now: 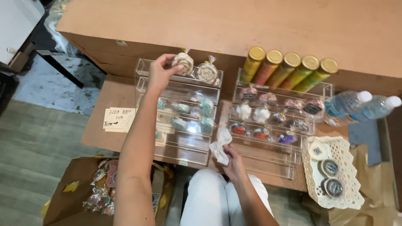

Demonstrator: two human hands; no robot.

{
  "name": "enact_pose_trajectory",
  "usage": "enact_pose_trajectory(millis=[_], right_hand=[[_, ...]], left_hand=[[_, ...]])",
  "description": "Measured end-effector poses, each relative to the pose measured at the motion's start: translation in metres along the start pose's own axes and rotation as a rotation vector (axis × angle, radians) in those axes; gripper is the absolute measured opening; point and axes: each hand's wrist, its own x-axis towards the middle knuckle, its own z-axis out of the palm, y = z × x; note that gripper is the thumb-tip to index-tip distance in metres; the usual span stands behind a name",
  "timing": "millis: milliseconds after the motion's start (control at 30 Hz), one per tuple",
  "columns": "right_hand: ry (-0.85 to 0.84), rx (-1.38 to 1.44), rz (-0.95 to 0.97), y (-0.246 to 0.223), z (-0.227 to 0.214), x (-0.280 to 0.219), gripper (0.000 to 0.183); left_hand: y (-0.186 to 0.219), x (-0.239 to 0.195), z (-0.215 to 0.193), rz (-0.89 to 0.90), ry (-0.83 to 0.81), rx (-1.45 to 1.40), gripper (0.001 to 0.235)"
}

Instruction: The person unwraps small round items from white paper by hand, then places one of the items onto a clear display rack.

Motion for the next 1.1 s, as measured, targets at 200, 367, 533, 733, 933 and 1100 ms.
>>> enact_pose_trajectory(millis=[200,367,533,733,933,1100], right_hand=[[-0.051,-0.044,-0.010,0.005,0.006,0.002,0.010],[-0.055,-0.067,-0.023,0.005,0.001,0.005,0.027],[-0.054,-0.089,-0.043,0.001,0.003,0.008,0.036],[-0.086,-0.105,-0.045,0.004,0.010,0.009,0.036],[-0.184,-0.123,-0.129,0.004,0.011,0.010,0.012],[-0.220,-0.223,-0.245,0.005,0.017,0.007,0.062]], left_hand=[[-0.001,0.010,-0.002,-0.030,-0.010,0.003,0.049],[-0.009,0.010,0.002,-0.037,-0.007,0.022,0.048],[-0.009,0.007,0.001,-0.097,-0.042,0.089,0.045],[-0.012,0.006,-0.001,-0.157,-0.049,0.596,0.045],[-0.009,-0.004,0.004,0.031,0.044,0.788,0.048],[-0.003,-0.044,0.008,0.177,0.333,0.570,0.039]])
